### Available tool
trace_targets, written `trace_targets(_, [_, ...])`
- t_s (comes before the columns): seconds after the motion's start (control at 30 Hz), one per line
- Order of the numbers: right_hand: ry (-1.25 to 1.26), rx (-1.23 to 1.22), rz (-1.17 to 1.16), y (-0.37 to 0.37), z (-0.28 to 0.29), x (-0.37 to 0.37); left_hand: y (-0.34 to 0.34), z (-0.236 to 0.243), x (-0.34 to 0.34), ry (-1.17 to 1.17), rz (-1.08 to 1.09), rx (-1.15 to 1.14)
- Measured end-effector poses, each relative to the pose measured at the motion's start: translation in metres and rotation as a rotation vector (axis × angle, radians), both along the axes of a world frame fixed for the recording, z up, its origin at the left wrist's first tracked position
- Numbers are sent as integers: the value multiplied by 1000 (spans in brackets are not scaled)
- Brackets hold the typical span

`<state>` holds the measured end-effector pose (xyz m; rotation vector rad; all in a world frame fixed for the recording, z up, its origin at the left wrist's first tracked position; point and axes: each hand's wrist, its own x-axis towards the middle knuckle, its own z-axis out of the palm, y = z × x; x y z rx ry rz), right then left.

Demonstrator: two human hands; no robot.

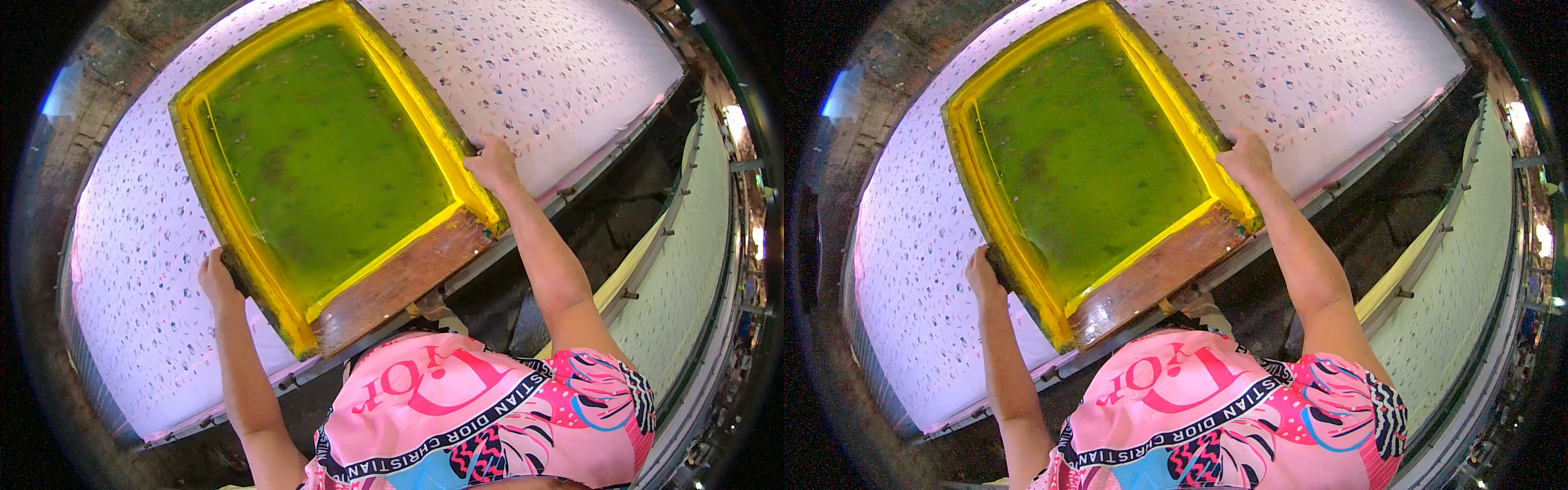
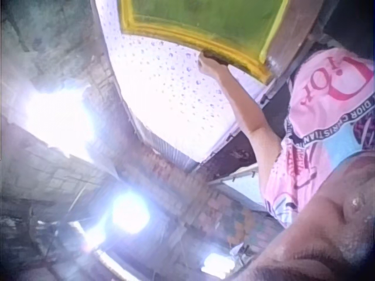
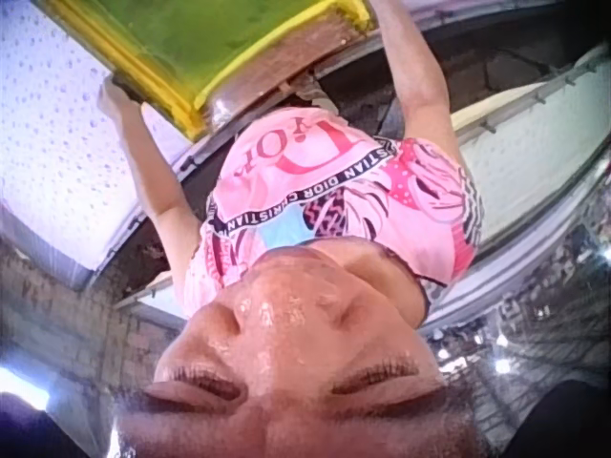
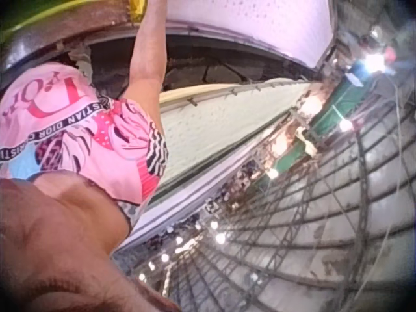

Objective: The person uses a yellow squeegee to press a screen printing frame onto a long piece of patterned fabric laid out on a conveyor table. They repeatedly lift and reposition the frame along the fabric, applying pressure to transfer the print.

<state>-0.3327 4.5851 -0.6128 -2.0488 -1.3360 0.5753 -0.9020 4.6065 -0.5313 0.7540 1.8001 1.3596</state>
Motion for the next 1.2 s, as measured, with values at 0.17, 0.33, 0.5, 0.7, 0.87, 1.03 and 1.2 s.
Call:
trace_targets(0.17, [23,3,33,-1,-9,32,0,-12,30,79,18,-72])
trace_targets(0.33, [81,19,39,0,-12,41,1,-9,52,94,24,-56])
trace_targets(0.5, [-10,9,57,-1,-21,47,8,-24,42,141,3,-40])
trace_targets(0.7, [-394,68,467,-50,30,-5,9,-59,12,266,-34,-118])
trace_targets(0.87, [-320,131,1205,-131,62,-73,16,-65,15,272,-39,-173])
trace_targets(1.03, [-407,252,1045,-131,66,-101,13,-52,44,586,-48,-70])
trace_targets(1.2, [-415,160,1089,-108,76,-148,13,-52,37,594,-73,-55])
